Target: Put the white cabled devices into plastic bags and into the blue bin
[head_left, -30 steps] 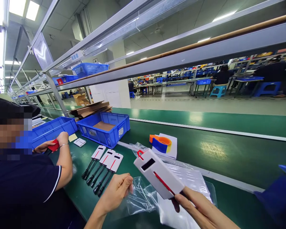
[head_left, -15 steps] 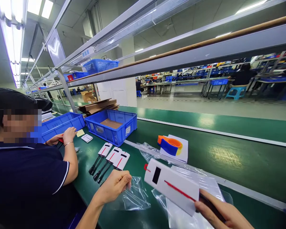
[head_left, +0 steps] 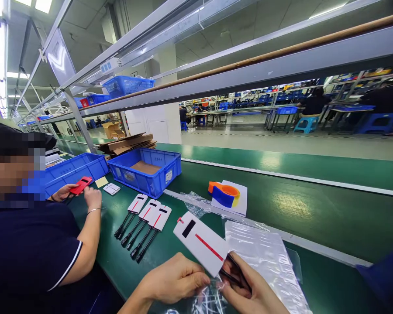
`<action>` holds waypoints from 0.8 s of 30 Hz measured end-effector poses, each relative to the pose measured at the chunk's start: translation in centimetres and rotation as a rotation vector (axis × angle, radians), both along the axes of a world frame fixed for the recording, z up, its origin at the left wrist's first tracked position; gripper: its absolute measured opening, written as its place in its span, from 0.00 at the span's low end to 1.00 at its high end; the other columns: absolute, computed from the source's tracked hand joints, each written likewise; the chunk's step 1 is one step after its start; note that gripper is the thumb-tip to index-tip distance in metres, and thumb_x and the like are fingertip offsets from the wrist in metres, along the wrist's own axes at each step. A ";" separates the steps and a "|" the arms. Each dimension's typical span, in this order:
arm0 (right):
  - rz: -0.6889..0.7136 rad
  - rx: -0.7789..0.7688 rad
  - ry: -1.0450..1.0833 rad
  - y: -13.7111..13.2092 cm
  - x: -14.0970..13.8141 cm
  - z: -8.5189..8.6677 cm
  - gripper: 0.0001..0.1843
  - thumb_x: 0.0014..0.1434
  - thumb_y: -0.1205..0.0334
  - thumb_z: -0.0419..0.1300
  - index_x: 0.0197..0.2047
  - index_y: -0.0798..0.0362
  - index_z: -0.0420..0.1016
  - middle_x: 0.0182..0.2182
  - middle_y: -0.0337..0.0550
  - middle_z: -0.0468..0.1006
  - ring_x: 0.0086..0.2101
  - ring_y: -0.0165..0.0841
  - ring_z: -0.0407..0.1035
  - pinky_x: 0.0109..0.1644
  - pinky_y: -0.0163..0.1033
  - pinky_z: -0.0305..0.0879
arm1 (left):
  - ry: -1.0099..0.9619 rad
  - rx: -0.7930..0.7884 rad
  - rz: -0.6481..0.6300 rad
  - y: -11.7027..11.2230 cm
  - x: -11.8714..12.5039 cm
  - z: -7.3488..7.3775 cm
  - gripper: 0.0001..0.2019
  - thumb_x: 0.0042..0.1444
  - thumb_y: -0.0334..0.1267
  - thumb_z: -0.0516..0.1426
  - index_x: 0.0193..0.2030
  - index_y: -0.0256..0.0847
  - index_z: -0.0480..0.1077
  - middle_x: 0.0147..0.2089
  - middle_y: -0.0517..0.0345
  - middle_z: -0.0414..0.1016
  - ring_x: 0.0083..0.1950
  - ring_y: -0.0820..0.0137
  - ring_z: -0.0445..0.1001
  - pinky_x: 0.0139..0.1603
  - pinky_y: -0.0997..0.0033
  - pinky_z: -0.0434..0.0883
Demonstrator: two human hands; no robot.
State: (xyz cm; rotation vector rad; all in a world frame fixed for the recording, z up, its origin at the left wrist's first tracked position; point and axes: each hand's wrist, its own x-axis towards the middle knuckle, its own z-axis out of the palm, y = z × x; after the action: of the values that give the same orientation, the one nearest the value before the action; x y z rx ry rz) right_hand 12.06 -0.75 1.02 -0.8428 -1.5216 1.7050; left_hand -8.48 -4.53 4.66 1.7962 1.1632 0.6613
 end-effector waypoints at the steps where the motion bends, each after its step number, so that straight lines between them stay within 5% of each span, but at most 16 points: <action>1: 0.005 0.000 -0.006 0.1 0.1 0.3 0.22 0.54 0.48 0.73 0.47 0.49 0.78 0.39 0.44 0.82 0.45 0.42 0.78 0.47 0.39 0.76 | 0.003 -0.005 0.019 0.0 0.0 0.0 0.31 0.68 0.60 0.49 0.18 0.41 0.58 0.17 0.66 0.58 0.20 0.76 0.57 0.24 0.76 0.55; 8: -0.275 0.065 -0.041 0.9 1.9 1.2 0.24 0.51 0.43 0.74 0.46 0.46 0.80 0.36 0.43 0.84 0.38 0.41 0.79 0.39 0.36 0.78 | -0.028 -0.050 0.095 -0.3 -1.3 0.5 0.28 0.69 0.55 0.51 0.22 0.39 0.67 0.17 0.67 0.58 0.19 0.76 0.55 0.22 0.76 0.54; 15: -0.126 0.094 0.042 0.8 1.5 0.7 0.27 0.50 0.55 0.76 0.53 0.43 0.79 0.40 0.39 0.83 0.22 0.25 0.63 0.31 0.32 0.72 | -0.018 -0.090 0.051 -0.5 -1.3 0.6 0.28 0.68 0.58 0.52 0.24 0.38 0.70 0.16 0.67 0.58 0.18 0.77 0.55 0.21 0.77 0.53; 21: -0.042 -0.009 -0.008 -0.1 0.1 0.9 0.22 0.51 0.43 0.74 0.42 0.47 0.78 0.33 0.38 0.79 0.29 0.33 0.73 0.36 0.36 0.75 | 0.009 -0.030 0.014 -0.2 -0.4 0.3 0.30 0.67 0.61 0.51 0.24 0.38 0.71 0.17 0.65 0.60 0.21 0.75 0.60 0.25 0.76 0.57; 24: -0.161 0.010 -0.031 0.0 1.1 1.7 0.24 0.49 0.37 0.75 0.37 0.47 0.76 0.29 0.35 0.75 0.29 0.32 0.71 0.32 0.31 0.71 | 0.009 -0.036 0.106 -0.4 -1.0 0.2 0.30 0.67 0.61 0.51 0.23 0.38 0.70 0.16 0.66 0.58 0.19 0.75 0.57 0.23 0.75 0.54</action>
State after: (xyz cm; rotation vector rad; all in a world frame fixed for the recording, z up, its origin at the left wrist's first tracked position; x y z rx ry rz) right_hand 13.19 -0.80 2.69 -0.9639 -1.4403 1.5729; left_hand -9.49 -4.94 4.89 1.7181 1.2750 0.6899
